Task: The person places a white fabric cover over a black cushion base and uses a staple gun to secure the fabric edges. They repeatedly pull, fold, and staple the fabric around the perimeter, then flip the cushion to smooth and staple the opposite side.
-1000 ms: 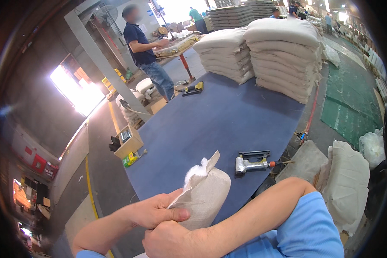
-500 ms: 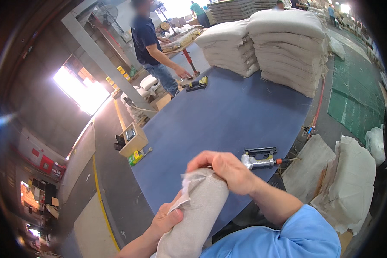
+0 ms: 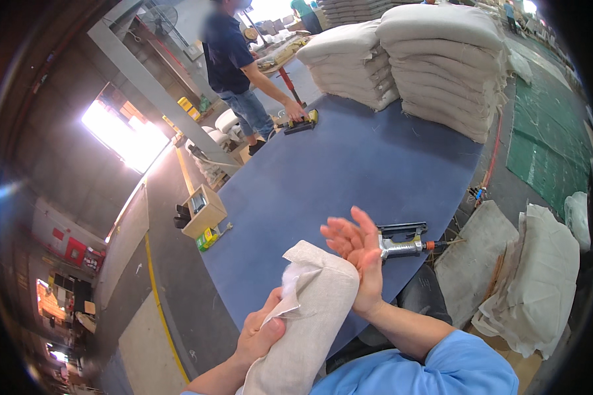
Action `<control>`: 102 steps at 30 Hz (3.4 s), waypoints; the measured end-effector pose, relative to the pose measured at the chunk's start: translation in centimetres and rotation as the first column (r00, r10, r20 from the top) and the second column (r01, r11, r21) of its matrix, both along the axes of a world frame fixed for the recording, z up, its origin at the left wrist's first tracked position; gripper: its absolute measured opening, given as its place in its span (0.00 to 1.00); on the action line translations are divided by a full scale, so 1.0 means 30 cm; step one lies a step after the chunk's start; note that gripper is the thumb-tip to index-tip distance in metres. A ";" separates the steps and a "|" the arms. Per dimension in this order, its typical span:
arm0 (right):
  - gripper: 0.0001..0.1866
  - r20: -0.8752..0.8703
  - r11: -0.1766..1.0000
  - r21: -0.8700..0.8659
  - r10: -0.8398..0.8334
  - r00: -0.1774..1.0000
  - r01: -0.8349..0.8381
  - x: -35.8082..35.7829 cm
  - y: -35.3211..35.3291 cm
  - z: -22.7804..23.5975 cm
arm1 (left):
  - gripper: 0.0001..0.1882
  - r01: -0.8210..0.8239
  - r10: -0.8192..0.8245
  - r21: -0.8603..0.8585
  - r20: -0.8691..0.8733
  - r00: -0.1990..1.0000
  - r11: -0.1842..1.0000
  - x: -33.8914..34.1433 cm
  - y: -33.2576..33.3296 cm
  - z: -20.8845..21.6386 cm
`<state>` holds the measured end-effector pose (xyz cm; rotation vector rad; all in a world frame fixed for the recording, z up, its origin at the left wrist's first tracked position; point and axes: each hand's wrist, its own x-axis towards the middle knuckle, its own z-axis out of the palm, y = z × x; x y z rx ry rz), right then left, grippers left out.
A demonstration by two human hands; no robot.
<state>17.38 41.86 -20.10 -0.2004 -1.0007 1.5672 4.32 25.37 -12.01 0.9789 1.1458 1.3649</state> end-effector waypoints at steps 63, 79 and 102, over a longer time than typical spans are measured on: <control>0.28 -0.524 0.246 -0.583 0.614 0.589 -0.775 -0.320 0.127 -0.619 | 0.08 -0.324 0.228 0.240 -0.971 -0.075 0.915 -0.063 0.260 -0.566; 0.34 0.169 0.792 -0.578 -0.120 0.978 0.197 -0.314 0.375 -0.803 | 0.09 -0.379 0.098 0.083 -0.995 0.020 0.922 -0.148 0.352 -0.934; 0.43 0.084 0.763 -0.642 -0.026 0.996 0.074 -0.379 0.138 -0.807 | 0.09 -0.437 0.168 0.080 -0.971 0.168 0.896 -0.155 0.344 -0.937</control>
